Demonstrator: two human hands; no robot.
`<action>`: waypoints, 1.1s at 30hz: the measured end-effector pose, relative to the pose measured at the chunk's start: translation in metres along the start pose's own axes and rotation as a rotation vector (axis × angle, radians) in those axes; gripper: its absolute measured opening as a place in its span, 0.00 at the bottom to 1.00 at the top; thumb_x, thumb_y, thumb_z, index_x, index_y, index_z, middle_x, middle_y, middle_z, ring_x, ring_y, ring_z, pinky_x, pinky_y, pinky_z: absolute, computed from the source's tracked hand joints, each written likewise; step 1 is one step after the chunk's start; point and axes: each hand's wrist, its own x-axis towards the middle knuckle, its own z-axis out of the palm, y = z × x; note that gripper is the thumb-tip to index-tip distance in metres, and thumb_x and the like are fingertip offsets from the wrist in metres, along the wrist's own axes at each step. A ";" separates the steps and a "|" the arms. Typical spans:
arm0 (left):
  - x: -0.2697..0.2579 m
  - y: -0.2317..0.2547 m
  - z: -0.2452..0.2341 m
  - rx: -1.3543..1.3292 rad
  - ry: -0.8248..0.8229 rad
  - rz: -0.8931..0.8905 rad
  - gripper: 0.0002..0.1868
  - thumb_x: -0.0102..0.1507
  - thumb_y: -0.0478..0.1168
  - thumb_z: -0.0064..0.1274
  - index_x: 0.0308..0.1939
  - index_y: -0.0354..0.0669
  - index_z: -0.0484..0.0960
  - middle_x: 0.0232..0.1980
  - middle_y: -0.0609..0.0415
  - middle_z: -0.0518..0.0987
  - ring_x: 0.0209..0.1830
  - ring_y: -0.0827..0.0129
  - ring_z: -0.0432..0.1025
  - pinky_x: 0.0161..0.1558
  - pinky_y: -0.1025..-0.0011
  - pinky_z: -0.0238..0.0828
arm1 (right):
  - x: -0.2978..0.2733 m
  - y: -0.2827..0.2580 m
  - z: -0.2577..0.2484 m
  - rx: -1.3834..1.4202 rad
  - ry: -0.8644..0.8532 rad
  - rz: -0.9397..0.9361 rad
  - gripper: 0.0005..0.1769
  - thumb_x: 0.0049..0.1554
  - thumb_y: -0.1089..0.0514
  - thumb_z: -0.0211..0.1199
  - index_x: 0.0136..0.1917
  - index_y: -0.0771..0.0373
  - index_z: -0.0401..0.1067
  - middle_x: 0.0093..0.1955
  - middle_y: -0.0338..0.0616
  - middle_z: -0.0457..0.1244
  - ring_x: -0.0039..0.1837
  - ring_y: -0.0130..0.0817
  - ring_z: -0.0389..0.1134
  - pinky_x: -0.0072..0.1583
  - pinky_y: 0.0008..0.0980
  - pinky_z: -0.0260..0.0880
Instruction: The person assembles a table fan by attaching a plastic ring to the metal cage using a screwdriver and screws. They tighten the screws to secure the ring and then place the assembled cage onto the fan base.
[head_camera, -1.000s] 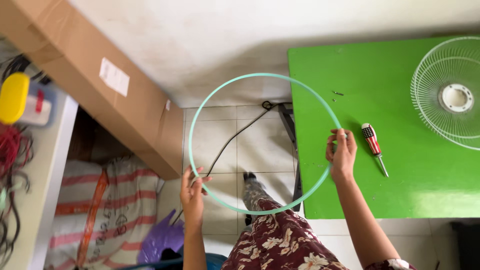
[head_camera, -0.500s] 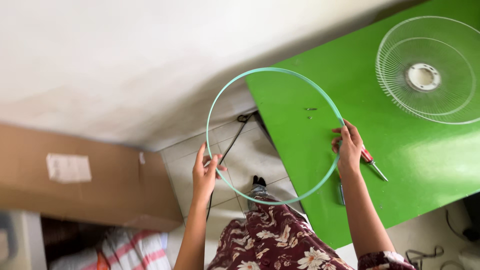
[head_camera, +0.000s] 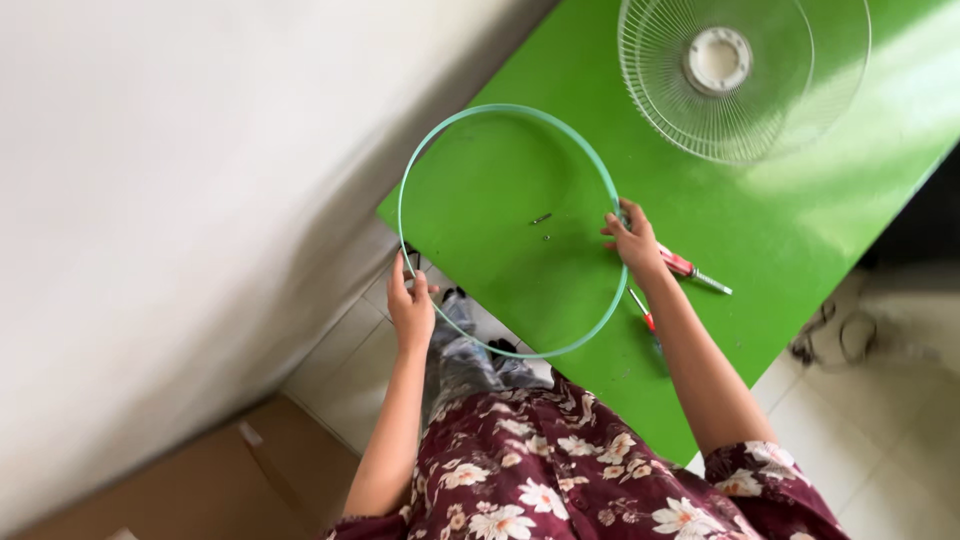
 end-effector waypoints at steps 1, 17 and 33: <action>0.011 -0.004 0.003 0.006 -0.021 0.004 0.25 0.72 0.37 0.45 0.75 0.44 0.66 0.52 0.49 0.74 0.33 0.71 0.79 0.36 0.72 0.75 | -0.002 0.001 0.000 -0.036 0.027 0.042 0.30 0.66 0.56 0.58 0.77 0.63 0.54 0.58 0.48 0.64 0.55 0.34 0.71 0.48 0.31 0.77; 0.073 0.013 0.019 0.328 -0.190 0.074 0.25 0.69 0.39 0.51 0.69 0.39 0.65 0.56 0.45 0.72 0.53 0.58 0.72 0.46 0.58 0.74 | 0.017 -0.049 0.002 -0.188 0.296 -0.128 0.46 0.64 0.43 0.64 0.85 0.51 0.43 0.84 0.58 0.38 0.80 0.53 0.50 0.74 0.50 0.59; 0.049 0.020 0.028 0.502 -0.122 0.096 0.33 0.68 0.38 0.50 0.75 0.45 0.55 0.59 0.46 0.71 0.46 0.58 0.75 0.40 0.57 0.75 | -0.067 -0.062 -0.046 -0.302 0.151 -0.252 0.42 0.61 0.49 0.59 0.81 0.54 0.43 0.83 0.56 0.44 0.73 0.51 0.64 0.68 0.47 0.70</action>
